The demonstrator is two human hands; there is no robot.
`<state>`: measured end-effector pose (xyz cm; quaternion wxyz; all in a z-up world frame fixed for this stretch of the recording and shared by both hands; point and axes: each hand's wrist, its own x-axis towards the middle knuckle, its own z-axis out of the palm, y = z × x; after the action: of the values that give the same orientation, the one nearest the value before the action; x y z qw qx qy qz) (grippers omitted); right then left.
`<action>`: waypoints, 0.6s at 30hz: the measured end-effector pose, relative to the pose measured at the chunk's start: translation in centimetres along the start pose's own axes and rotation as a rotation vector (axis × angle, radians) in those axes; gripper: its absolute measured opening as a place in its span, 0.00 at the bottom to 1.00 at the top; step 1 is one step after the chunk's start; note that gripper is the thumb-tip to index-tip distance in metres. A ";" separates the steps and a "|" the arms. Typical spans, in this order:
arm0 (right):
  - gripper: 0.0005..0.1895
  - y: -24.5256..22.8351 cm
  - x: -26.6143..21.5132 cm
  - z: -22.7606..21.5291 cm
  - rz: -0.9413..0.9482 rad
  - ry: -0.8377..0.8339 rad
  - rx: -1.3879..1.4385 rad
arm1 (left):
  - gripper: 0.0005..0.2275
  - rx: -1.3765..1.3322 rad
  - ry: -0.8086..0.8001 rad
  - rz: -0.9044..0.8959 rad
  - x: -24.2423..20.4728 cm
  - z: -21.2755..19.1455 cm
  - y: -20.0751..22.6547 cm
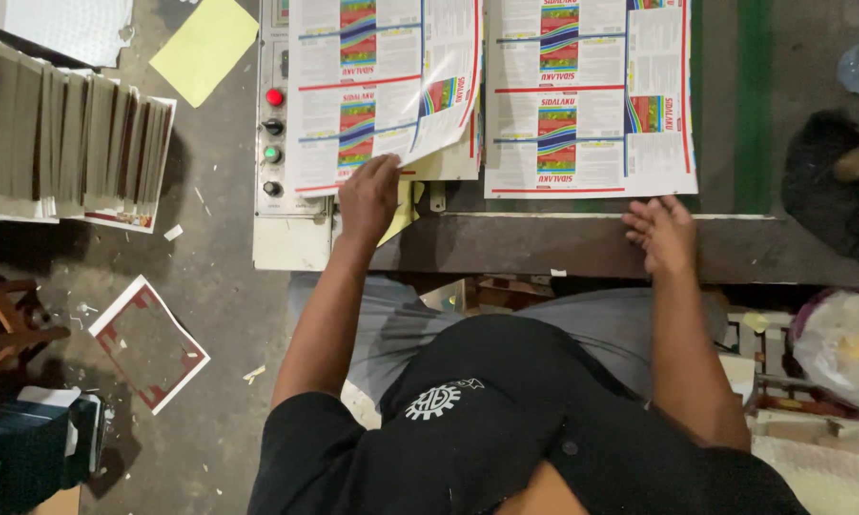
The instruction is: The person sits on the floor and sorts through a stack of printed papers, flipping through them and separating them into piles. The person occasionally lifts and repositions the stacks to continue sorting.
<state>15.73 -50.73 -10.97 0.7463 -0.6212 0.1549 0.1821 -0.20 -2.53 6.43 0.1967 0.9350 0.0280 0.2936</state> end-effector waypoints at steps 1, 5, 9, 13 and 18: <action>0.21 0.3 -0.7 0.5 -0.003 -0.001 0.002 | 0.07 0.001 0.002 0.003 -0.2 0.2 0.6; 0.23 1.5 -4.5 3.7 0.089 -0.089 -0.073 | 0.08 -0.123 0.012 0.114 -1.3 1.7 3.6; 0.25 -1.7 -10.1 11.6 0.140 -0.239 -0.240 | 0.09 -0.177 -0.105 0.251 -4.1 7.0 6.6; 0.26 -1.1 -11.0 14.2 0.099 -0.518 -0.146 | 0.13 -0.113 -0.206 0.296 -4.6 7.6 10.1; 0.16 0.6 -9.3 11.9 0.084 -0.321 0.059 | 0.15 -0.140 -0.244 0.259 -2.9 6.1 9.7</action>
<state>7.28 -39.62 -5.13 0.7710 -0.5551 0.0645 0.3053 0.19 -14.07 4.04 0.2238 0.9436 -0.1370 0.2020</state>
